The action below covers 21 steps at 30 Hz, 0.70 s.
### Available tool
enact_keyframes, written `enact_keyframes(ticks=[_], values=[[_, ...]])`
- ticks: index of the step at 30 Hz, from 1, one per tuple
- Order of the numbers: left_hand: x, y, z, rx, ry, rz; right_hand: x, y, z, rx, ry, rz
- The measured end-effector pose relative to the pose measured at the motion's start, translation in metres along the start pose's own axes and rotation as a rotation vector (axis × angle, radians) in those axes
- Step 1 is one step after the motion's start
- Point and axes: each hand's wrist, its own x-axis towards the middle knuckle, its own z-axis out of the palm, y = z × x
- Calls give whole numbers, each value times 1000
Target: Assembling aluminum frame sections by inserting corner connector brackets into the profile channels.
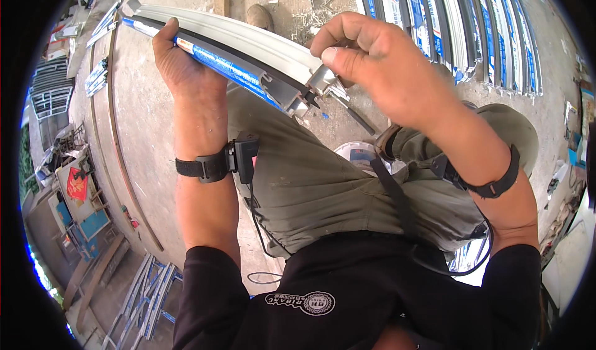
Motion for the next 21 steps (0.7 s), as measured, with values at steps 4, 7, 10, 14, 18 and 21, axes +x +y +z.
enact_keyframes(ticks=[4,7,10,14,18,21], values=[[2,-12,-1,5,106,24,-7,4,8,-98,27,47],[3,-16,7,-3,93,80,-10,13,13,-151,61,23],[24,-3,-27,-46,-28,42,-4,16,16,-214,75,-108],[-5,-29,4,12,25,4,10,26,26,-151,182,-141],[-9,-35,10,-60,-148,-101,18,22,28,-65,176,-145],[-1,-39,9,-139,-274,-207,18,24,23,-13,228,-128]])
